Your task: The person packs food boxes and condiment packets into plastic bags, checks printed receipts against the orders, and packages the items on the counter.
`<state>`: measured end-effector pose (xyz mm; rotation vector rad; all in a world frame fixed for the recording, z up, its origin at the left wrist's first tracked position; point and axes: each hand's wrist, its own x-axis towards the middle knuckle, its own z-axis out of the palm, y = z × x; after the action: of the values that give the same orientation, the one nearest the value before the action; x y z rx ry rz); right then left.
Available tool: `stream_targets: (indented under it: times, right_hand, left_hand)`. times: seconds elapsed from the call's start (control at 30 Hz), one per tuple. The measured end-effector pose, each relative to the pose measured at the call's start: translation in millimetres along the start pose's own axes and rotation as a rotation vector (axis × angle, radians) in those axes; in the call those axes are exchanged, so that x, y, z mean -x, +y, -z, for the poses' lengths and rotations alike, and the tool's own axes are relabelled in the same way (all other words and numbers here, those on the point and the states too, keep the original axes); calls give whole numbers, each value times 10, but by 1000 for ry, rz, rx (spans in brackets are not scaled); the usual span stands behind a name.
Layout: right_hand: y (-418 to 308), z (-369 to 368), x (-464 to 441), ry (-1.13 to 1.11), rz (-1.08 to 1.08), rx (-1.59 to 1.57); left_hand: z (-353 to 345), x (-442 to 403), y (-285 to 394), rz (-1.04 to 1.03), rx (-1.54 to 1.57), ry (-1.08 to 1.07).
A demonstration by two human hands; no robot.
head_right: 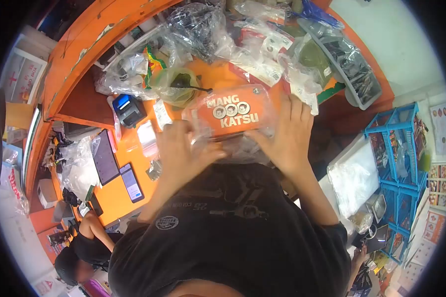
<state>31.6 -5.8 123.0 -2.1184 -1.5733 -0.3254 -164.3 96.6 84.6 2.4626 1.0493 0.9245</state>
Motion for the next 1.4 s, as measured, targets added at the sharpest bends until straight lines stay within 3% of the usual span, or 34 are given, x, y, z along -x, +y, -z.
stream_targets:
  times: [0.07,0.1,0.13,0.17,0.23,0.33,0.4,0.47,0.57,0.63,0.7,0.8,0.9,0.93,1.0,1.07,1.13,1.2,1.23,1.27,1.33,1.4]
  right_hand:
    - [338,-241,135,-134,-3,90]
    - [433,-211,117,-218,-182,-264]
    - [516,-174,89,-299,-358,-619]
    - [586,-140,63,-380,-533,-976]
    - [624,-134,-80,-134,-312,-962]
    - [499,-138,-265,-251,-362,-1295]
    - [406,123,-392,-321,-398,-1487]
    - [348,352,-385,-297,-316,-1380]
    - [109,576,-413,-162,-215,-1114]
    - [121,487,-403,-176,-117,-840]
    - [-87,392,-392,-254,-171,-779]
    - [-309,145,-351,-516,-155,-887]
    - [-290,-289,-401,-519,69,-1015]
    - [-281,-275,-430,-533,41,-1004]
    - [-265,-229,-484,-553,-20,-986]
    - [-223,-379,-475,-526,59,-966]
    - [-249,-395,-473,-495,219,-896]
    - [-348,-292,-451,-450,446,-768]
    - [-347,-307,-446,-453,414,-795]
    - [-335,-326,-441,-460,382,-820]
    - [-286,-289,-485,-494,347,-831]
    - [-243,-173,-573,-539,324,-818]
  left_hand:
    - [-298,57,-104,-23,-64,-48]
    - [-416,37,-184,-11,-65,-82]
    - [-305,-59,-286,-66,132,-94]
    - [-189,-156,-328,60,340,-91]
    - [18,-264,-341,325,752,-92]
    - [95,-339,-336,454,717,-327]
    - [343,-403,-196,348,942,-209]
    - [567,-320,-200,315,1076,-135]
    - [818,-324,123,276,1034,-131]
    - [705,-333,126,199,697,-142]
    - [556,-400,206,101,423,-141]
    - [384,-415,305,22,478,-177]
    - [259,-404,234,-255,232,28]
    - [313,-299,163,-66,307,-47]
    - [373,-207,158,-39,362,-129]
    - [240,-51,28,-70,304,-453]
    - [-300,27,-63,-95,170,-304]
    - [-515,-141,-96,69,420,-372]
    - [-602,-242,-91,156,540,-393]
    - [-553,-323,-173,244,578,-678]
    - [-489,-415,-232,312,704,-949]
    - [-449,-440,-242,213,922,-847]
